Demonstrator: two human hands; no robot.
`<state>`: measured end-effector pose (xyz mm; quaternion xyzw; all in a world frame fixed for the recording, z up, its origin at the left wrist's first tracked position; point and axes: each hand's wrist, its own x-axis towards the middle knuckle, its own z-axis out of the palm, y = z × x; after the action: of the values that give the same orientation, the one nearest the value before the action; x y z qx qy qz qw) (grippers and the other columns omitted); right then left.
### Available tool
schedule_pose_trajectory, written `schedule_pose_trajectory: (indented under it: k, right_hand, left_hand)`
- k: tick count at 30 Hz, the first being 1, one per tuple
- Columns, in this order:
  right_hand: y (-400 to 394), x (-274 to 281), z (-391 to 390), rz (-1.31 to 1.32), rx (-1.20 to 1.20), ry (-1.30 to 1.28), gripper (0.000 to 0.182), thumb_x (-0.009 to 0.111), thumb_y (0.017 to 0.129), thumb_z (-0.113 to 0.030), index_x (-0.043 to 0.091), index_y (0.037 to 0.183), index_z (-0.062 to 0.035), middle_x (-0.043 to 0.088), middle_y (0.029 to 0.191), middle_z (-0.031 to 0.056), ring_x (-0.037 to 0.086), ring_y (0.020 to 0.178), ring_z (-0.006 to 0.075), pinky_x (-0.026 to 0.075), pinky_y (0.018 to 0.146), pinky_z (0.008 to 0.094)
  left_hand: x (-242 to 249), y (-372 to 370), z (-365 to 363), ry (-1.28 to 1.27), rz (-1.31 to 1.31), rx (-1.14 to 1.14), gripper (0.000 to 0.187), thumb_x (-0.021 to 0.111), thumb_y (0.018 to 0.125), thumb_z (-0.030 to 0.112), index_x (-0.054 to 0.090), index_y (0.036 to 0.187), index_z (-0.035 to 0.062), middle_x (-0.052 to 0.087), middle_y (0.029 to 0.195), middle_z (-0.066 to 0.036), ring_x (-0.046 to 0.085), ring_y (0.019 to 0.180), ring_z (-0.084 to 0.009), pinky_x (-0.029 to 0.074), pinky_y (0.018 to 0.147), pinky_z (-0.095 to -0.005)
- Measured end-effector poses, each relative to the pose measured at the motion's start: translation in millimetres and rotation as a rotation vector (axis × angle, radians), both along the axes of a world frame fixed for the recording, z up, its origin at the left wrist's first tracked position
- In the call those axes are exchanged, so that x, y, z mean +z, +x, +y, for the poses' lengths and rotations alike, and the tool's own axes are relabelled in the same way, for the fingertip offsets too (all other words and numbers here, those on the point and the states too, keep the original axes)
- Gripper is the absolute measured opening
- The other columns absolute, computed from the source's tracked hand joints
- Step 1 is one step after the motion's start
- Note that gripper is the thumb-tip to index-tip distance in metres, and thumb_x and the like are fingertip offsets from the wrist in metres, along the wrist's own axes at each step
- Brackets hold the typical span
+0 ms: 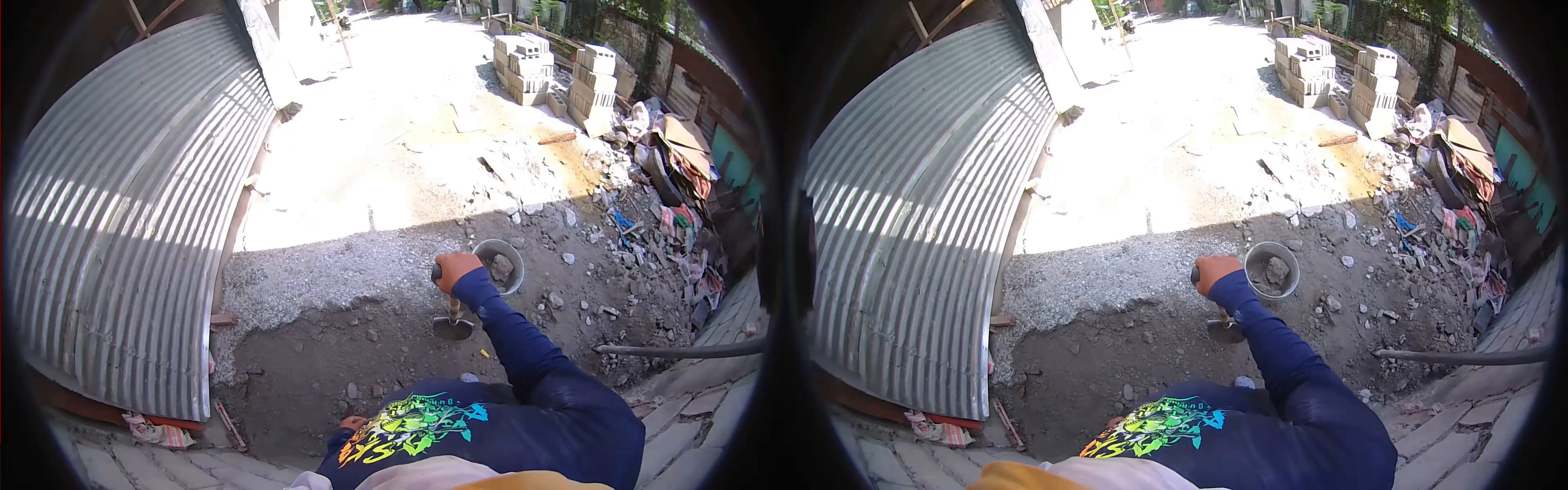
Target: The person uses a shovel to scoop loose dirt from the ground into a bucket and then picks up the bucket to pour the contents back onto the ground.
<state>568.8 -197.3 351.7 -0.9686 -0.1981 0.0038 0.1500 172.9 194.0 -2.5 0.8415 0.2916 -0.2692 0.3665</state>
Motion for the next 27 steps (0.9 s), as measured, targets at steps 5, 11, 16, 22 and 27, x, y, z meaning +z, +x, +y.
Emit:
schedule_pose_trajectory:
  k: [5,11,16,22,27]
  right_hand:
    - [8.6,-3.2,-32.0,-0.005,0.025,0.029,0.020,0.063,0.074,-0.026,0.065,0.087,-0.0107,0.068,0.082,0.0143,0.067,0.081,0.0334,0.053,0.071,0.0457]
    - [9.5,0.0,-55.0,0.024,-0.014,0.058,0.023,0.063,0.075,-0.024,0.066,0.093,-0.0109,0.070,0.088,0.0148,0.068,0.086,0.0329,0.053,0.076,0.0448]
    - [22.6,-10.3,-44.4,0.008,0.001,0.103,0.023,0.062,0.076,-0.029,0.066,0.090,-0.0109,0.069,0.085,0.0150,0.067,0.087,0.0341,0.053,0.078,0.0456]
    - [21.3,-7.7,-27.0,0.015,0.038,0.111,0.023,0.060,0.076,-0.029,0.068,0.090,-0.0117,0.069,0.087,0.0160,0.067,0.087,0.0341,0.052,0.080,0.0453]
    - [14.3,-4.1,-18.0,-0.008,0.074,0.122,0.021,0.058,0.078,-0.027,0.069,0.087,-0.0114,0.070,0.088,0.0165,0.067,0.088,0.0341,0.053,0.079,0.0457]
  left_hand:
    - [0.4,22.9,-32.2,-0.360,0.044,0.119,0.043,0.068,0.084,0.040,0.071,0.108,0.0042,0.072,0.098,-0.011,0.069,0.088,-0.0187,0.052,0.082,-0.0328]
    - [13.0,20.1,-58.8,-0.315,-0.029,0.094,0.043,0.068,0.084,0.039,0.071,0.108,0.0039,0.072,0.097,-0.011,0.069,0.088,-0.0187,0.052,0.082,-0.0328]
    - [24.3,7.5,-64.2,-0.276,-0.059,0.168,0.043,0.068,0.084,0.039,0.070,0.108,0.0037,0.072,0.097,-0.011,0.069,0.088,-0.0187,0.052,0.082,-0.0327]
    - [24.9,0.9,-68.7,-0.253,-0.081,0.244,0.042,0.068,0.084,0.039,0.070,0.108,0.0034,0.072,0.097,-0.011,0.069,0.088,-0.0188,0.052,0.081,-0.0327]
    - [28.9,2.5,-71.4,-0.245,-0.105,0.279,0.042,0.068,0.084,0.038,0.070,0.107,0.0032,0.072,0.097,-0.011,0.069,0.088,-0.0188,0.052,0.081,-0.0327]
